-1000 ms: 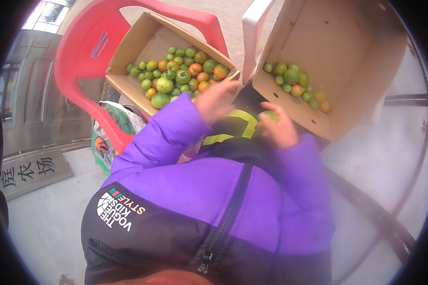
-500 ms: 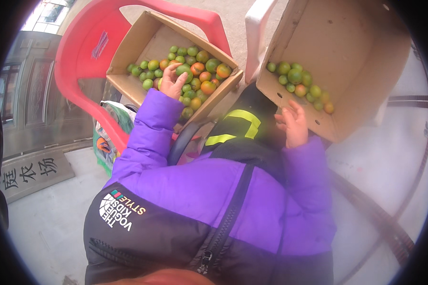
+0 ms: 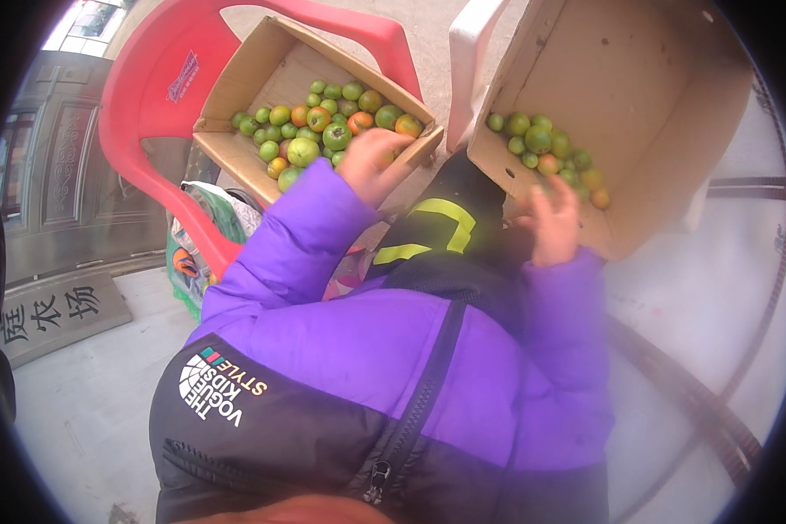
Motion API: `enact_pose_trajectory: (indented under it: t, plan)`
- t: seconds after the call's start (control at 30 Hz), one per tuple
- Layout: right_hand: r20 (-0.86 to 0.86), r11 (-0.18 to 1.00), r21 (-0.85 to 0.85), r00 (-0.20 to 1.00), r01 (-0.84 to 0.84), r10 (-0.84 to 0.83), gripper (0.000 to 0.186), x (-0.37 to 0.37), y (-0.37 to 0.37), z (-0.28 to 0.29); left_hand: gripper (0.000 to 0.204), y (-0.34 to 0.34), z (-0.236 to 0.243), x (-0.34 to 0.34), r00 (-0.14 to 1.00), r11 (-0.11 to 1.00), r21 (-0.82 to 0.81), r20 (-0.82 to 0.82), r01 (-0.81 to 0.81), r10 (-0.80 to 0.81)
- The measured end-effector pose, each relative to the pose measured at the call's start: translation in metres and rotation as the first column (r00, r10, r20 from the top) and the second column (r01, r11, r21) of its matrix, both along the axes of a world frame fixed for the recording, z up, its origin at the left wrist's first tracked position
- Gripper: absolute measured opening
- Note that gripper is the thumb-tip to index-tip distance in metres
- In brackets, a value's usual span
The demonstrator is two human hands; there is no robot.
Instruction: The person transfers small green and red tomatoes from a cardboard box on the floor into a second cardboard box resting on a red plastic chair. The person handles the tomatoes one at a time by hand, moving them between the two boxes.
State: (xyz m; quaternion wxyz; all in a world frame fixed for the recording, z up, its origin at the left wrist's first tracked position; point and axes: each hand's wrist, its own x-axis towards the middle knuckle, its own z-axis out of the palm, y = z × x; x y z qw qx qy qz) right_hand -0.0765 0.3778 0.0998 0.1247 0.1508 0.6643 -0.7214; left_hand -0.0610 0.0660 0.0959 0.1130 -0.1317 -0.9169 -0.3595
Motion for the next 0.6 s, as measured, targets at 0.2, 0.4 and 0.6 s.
enact_pose_trajectory:
  t: [0.2, 0.4, 0.6]
  plan:
    - [0.028, 0.937, -0.062, 0.939, 0.344, -0.343, 0.054, -0.004, 0.035, -0.027, 0.052, -0.09, -0.044, -0.012, 0.735, 0.685, -0.516, 0.146, -0.514, 0.662]
    - [0.071, 0.987, -0.073, 0.987, 0.146, -0.141, 0.05, 0.002, 0.01, -0.026, 0.061, -0.079, -0.038, -0.024, 0.703, 0.617, -0.735, 0.281, -0.28, 0.653]
    - [0.088, 0.993, -0.089, 0.994, 0.075, -0.067, 0.043, 0.007, 0.005, -0.021, 0.056, -0.072, -0.019, -0.006, 0.827, 0.815, -0.399, 0.199, -0.421, 0.525]
